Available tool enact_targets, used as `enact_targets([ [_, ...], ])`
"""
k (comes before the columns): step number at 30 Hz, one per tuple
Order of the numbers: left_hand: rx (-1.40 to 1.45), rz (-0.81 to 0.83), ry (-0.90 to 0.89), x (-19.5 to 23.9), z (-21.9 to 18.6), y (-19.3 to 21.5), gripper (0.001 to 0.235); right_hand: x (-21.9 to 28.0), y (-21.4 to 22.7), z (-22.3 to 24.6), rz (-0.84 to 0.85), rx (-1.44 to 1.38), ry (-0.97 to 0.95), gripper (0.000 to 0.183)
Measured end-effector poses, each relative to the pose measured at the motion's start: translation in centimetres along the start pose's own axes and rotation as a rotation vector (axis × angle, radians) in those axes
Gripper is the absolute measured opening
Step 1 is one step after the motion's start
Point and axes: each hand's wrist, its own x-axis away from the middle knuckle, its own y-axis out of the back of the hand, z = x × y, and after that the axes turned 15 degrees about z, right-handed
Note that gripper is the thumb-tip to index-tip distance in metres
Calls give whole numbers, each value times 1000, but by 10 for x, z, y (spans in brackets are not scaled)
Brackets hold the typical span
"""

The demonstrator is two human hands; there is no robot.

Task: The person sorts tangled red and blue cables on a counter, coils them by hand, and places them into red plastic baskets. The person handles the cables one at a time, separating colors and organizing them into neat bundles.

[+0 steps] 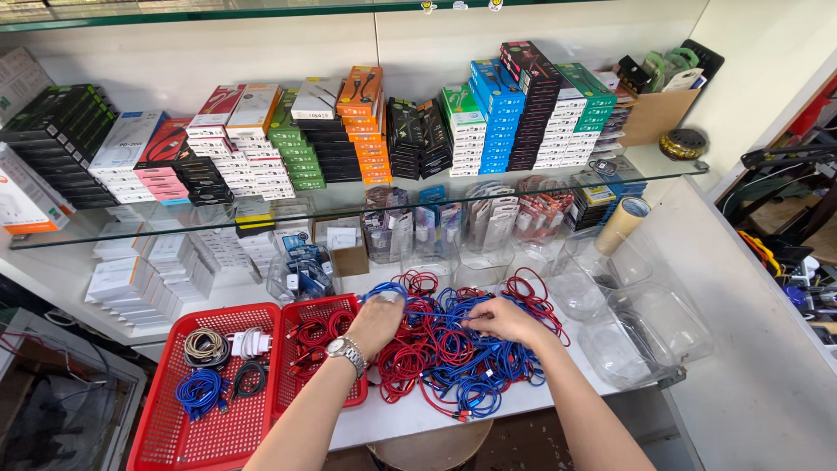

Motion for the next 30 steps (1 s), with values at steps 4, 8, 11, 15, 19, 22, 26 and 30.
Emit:
enact_targets([
  [4,273,154,188,16,26,-17,25,15,23,-4,-52,-65,-41,24],
  [8,1305,715,223,29,28,1,26,28,51,-10,-286,311,58,23],
  [11,1925,783,-244,50,16,25,29,24,56,-17,-527,573,-34,21],
  [15,2331,381,-698,49,-18,61,29,-5,12,-21,-622,695,-15,22],
  [19,2372,-123,-537,16,-44,90,20,-30,-73,4,-53,262,86,25],
  [22,1929,-261,-71,-1,-42,91,19,-32,-118,37,391,48,218,30],
  [26,971,-198,111,21,-21,74,28,-21,-85,71,354,86,395,29],
  [30,1692,209,63,47,-18,66,37,-20,-36,79,-32,12,483,24],
])
